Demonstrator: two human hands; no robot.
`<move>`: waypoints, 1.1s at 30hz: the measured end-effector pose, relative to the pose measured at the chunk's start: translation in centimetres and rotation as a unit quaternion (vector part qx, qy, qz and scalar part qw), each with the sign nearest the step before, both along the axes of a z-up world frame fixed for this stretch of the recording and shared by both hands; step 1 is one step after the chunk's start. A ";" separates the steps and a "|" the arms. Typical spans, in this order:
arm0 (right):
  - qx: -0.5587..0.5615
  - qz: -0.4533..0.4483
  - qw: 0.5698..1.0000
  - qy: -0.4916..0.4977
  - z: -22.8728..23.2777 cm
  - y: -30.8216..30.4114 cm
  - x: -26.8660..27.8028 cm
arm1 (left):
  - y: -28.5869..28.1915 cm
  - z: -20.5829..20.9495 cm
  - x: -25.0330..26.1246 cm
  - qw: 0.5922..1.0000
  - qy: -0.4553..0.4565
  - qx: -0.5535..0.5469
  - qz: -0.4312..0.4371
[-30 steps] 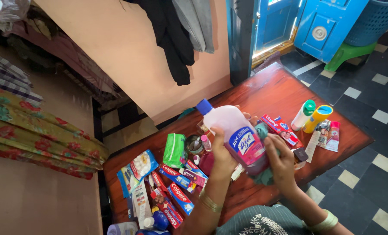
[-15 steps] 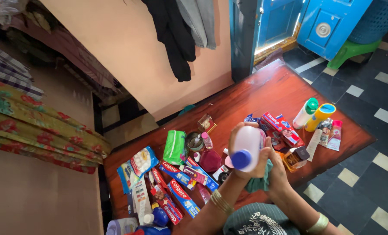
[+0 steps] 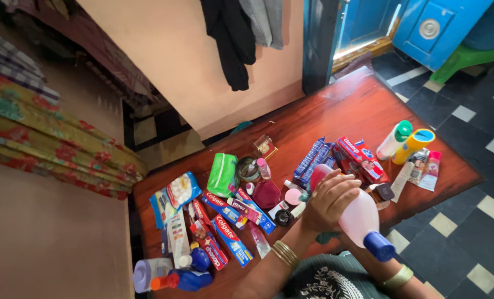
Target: The person wipes several plastic bottles and containers with a cloth on a table, then places them on a wall shelf. The person handles blue, pink, and dark-colored bottles one at a time, wiping each before moving it to the shelf.
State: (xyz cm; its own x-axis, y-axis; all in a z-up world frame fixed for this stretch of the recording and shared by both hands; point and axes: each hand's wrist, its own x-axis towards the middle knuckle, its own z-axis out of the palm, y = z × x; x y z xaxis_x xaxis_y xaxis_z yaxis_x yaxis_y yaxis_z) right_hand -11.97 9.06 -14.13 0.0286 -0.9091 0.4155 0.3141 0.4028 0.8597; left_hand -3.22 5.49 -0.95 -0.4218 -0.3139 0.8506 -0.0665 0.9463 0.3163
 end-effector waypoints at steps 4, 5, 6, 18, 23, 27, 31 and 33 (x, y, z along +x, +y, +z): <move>0.147 -0.111 0.889 0.419 3.3 0.5 0.2 | 0.0 -0.6 -0.3 0.985 0.091 0.147 0.019; 0.162 -0.214 0.609 0.746 4.6 0.7 -0.6 | 0.0 -1.0 -0.5 0.972 0.131 0.192 0.036; 0.156 -0.232 0.263 0.923 5.9 1.2 -1.0 | -0.2 -1.6 -0.8 0.953 0.180 0.241 0.035; 0.065 -0.546 -0.289 0.784 18.0 -1.9 0.3 | -2.5 -10.4 1.1 0.677 0.296 0.656 -0.155; 0.064 -0.519 -0.252 0.814 20.2 -3.7 -0.4 | -2.7 -6.4 3.1 0.732 0.237 0.606 -0.199; -0.023 -0.367 -0.239 0.899 20.3 -5.2 -2.4 | -2.6 -3.1 4.7 0.690 0.157 0.674 -0.212; -0.161 -0.064 0.052 0.983 19.6 -8.2 -5.6 | -1.5 -0.9 5.6 0.650 0.116 0.705 -0.259; -0.101 -0.007 0.111 0.989 19.0 -8.7 -5.5 | -1.1 -0.4 6.0 0.613 0.124 0.725 -0.289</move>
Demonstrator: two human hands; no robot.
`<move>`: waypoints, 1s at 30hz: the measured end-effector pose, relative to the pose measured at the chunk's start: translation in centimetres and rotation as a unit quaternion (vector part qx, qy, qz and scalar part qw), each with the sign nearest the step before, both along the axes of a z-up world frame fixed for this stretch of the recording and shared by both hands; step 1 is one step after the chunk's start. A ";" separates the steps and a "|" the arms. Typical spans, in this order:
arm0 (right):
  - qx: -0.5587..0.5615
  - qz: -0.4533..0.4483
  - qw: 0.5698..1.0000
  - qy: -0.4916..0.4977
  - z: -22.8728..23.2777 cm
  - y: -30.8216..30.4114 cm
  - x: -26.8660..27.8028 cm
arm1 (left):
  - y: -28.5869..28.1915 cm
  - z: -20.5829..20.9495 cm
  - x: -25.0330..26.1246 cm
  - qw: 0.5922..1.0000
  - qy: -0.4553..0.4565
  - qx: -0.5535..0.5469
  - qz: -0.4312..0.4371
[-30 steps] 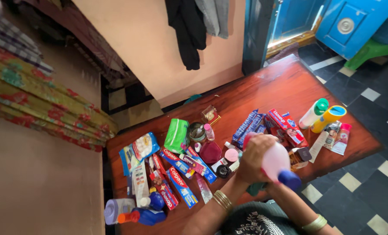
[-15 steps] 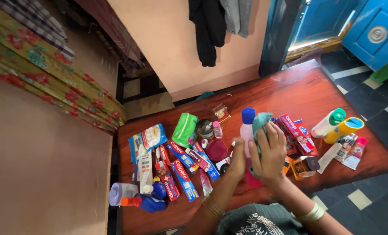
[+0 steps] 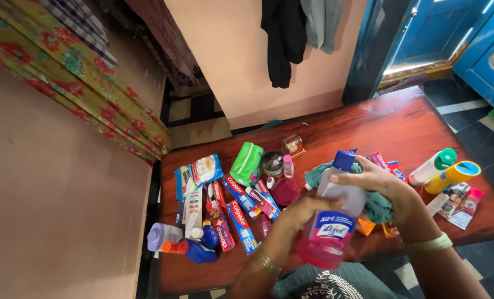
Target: The person wipes several plastic bottles and containers with a cloth on a table, then places them on a wall shelf. The person handles blue, pink, and dark-colored bottles one at a time, wiping each before moving it to the shelf.
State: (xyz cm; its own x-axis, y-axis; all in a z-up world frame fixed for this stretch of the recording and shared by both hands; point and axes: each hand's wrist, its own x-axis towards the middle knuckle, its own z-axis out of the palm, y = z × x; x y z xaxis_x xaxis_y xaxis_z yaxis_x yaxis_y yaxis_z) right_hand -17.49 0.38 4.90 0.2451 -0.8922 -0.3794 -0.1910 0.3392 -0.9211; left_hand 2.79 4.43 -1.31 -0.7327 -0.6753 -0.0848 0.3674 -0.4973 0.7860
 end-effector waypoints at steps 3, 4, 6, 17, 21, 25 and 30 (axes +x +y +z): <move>0.032 -0.075 0.996 0.030 0.1 0.2 0.9 | 0.2 0.2 -0.1 0.998 0.017 0.060 -0.001; 0.031 -0.097 0.993 0.058 0.5 0.7 1.1 | 0.3 0.0 -0.3 0.999 -0.010 0.029 0.038; -0.045 -0.043 0.996 0.068 1.8 1.4 1.6 | 0.4 -0.5 -0.8 0.993 -0.060 -0.011 0.100; -0.507 -0.193 0.757 0.364 3.7 6.7 8.4 | -1.1 -3.4 -2.0 0.963 -0.017 -0.127 0.239; -0.558 -0.127 0.739 0.356 1.5 9.6 9.6 | -3.2 -1.7 -0.1 0.974 0.032 -0.009 0.226; -0.580 -0.050 0.744 0.329 0.0 12.1 9.3 | -4.4 0.4 1.6 0.979 0.119 0.030 0.162; -0.544 -0.089 0.748 0.371 -0.1 9.8 8.4 | -4.7 0.6 0.4 0.975 0.166 0.025 0.146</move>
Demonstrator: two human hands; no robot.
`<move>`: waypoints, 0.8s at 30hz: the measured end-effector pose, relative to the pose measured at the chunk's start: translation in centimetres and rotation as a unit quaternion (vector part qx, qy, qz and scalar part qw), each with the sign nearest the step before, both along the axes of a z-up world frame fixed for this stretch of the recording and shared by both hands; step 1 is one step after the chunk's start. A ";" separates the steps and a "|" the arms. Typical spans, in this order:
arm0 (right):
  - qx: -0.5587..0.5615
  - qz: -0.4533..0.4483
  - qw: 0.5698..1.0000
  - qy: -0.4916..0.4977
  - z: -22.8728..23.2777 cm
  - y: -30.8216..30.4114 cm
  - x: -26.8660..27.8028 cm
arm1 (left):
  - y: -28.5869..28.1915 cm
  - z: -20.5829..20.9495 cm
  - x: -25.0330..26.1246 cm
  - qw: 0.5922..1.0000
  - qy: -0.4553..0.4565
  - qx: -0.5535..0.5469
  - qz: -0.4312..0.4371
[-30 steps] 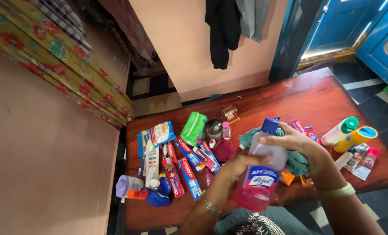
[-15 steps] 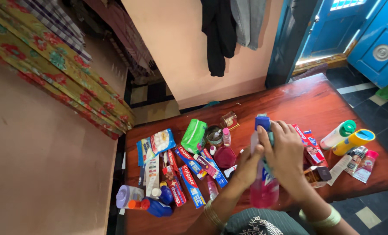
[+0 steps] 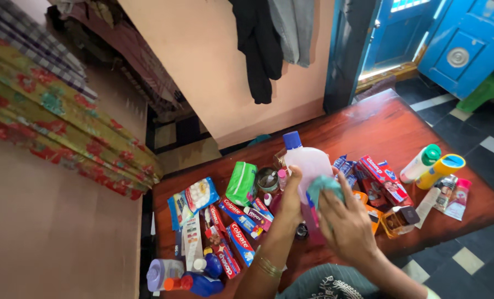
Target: The person wipes several plastic bottles and containers with a cloth on a table, then places them on a wall shelf. The person handles blue, pink, and dark-colored bottles one at a time, wiping each before moving it to the shelf.
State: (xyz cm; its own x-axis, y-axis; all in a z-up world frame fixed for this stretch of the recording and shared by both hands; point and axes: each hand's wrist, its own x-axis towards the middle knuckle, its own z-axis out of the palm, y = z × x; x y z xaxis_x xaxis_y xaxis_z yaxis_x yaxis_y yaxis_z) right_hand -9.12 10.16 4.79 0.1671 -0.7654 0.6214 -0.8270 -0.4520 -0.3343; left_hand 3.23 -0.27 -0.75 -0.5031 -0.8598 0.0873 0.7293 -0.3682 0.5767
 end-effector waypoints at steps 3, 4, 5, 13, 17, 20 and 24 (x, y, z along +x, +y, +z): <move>-0.027 -0.033 0.999 -0.014 -0.1 -2.5 -0.6 | -0.2 0.0 -0.7 0.996 -0.066 -0.031 0.053; -0.042 -0.039 0.998 -0.022 -0.4 -2.8 -0.7 | -0.1 0.1 -0.6 0.993 -0.082 -0.062 0.064; -0.032 -0.047 0.998 -0.035 -0.9 -2.7 -0.5 | 0.1 0.3 -0.5 0.988 -0.097 -0.093 0.075; 0.019 -0.101 0.991 -0.089 -5.4 0.4 -0.1 | 1.4 3.2 0.2 0.998 0.024 -0.039 0.047; -0.028 -0.103 0.987 -0.122 -5.5 0.9 -0.4 | 2.0 3.9 -0.6 0.996 0.079 0.005 0.035; -0.099 -0.075 0.992 -0.024 -4.4 1.7 -0.3 | 1.7 4.1 -0.8 0.993 0.095 -0.016 0.066; -0.106 -0.041 0.991 0.077 -2.7 2.0 -0.3 | 1.1 4.1 -1.0 0.998 0.048 0.022 0.030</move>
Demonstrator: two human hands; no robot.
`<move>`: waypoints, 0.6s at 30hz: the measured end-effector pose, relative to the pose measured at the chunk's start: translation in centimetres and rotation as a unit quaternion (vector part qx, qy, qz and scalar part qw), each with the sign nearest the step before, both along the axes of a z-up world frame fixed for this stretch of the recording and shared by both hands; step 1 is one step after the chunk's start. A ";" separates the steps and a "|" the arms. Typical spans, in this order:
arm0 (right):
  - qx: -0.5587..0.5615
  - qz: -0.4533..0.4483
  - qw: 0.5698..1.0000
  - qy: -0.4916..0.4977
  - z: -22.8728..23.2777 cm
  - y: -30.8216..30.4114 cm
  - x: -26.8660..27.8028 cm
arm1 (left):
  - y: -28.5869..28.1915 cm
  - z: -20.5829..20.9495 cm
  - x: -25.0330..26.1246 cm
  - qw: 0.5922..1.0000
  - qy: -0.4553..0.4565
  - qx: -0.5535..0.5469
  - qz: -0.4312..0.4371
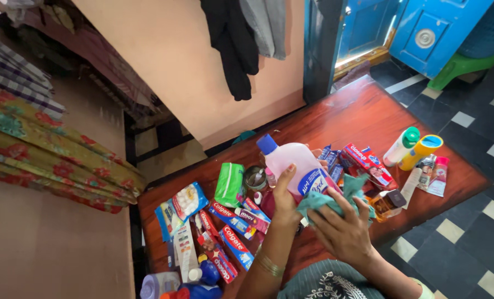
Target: The person wipes several plastic bottles and containers with a cloth on a table, then places them on a wall shelf. The person handles blue, pink, and dark-colored bottles one at a time, wiping each before moving it to the shelf.
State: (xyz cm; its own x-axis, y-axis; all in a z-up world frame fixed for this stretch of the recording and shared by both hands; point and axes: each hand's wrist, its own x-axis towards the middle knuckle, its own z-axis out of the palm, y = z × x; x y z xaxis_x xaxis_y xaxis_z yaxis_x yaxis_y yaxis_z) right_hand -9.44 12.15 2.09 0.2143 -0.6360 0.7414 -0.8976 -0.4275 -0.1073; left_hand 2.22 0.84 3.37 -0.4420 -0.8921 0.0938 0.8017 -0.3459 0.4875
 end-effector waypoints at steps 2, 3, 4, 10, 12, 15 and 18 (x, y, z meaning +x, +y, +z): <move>0.027 -0.023 0.999 -0.023 0.5 -0.7 -0.2 | 0.0 -0.2 -0.3 1.000 -0.008 -0.009 -0.024; 0.038 -0.039 0.997 -0.048 0.6 -0.8 -0.3 | 0.3 -0.3 -0.5 0.999 -0.015 -0.029 -0.022; 0.044 -0.054 0.995 -0.072 0.6 -1.1 -0.5 | 0.4 -0.4 -0.7 0.998 -0.020 -0.054 -0.019; -0.012 -0.095 0.991 -0.088 0.1 0.3 -1.0 | 0.0 -0.5 -1.5 0.997 -0.003 -0.040 -0.061; -0.021 -0.059 0.997 -0.047 0.2 0.5 -1.0 | -0.3 -1.1 -1.8 0.998 -0.025 -0.023 -0.057; 0.007 -0.071 0.996 -0.050 0.6 -0.7 -1.1 | -0.3 -2.9 -2.3 0.994 -0.089 -0.043 -0.053; 0.015 -0.104 0.991 -0.082 1.2 -2.4 -1.7 | 0.6 -5.6 -3.7 0.983 -0.166 -0.063 -0.043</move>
State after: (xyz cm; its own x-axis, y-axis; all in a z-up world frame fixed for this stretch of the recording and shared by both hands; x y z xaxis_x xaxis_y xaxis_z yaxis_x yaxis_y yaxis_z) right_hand -11.16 9.70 3.30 -0.0451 -0.6756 0.7358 -0.9354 -0.2300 -0.2685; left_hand -1.43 1.47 -2.25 -0.5401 -0.8406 0.0403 0.5624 -0.3249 0.7604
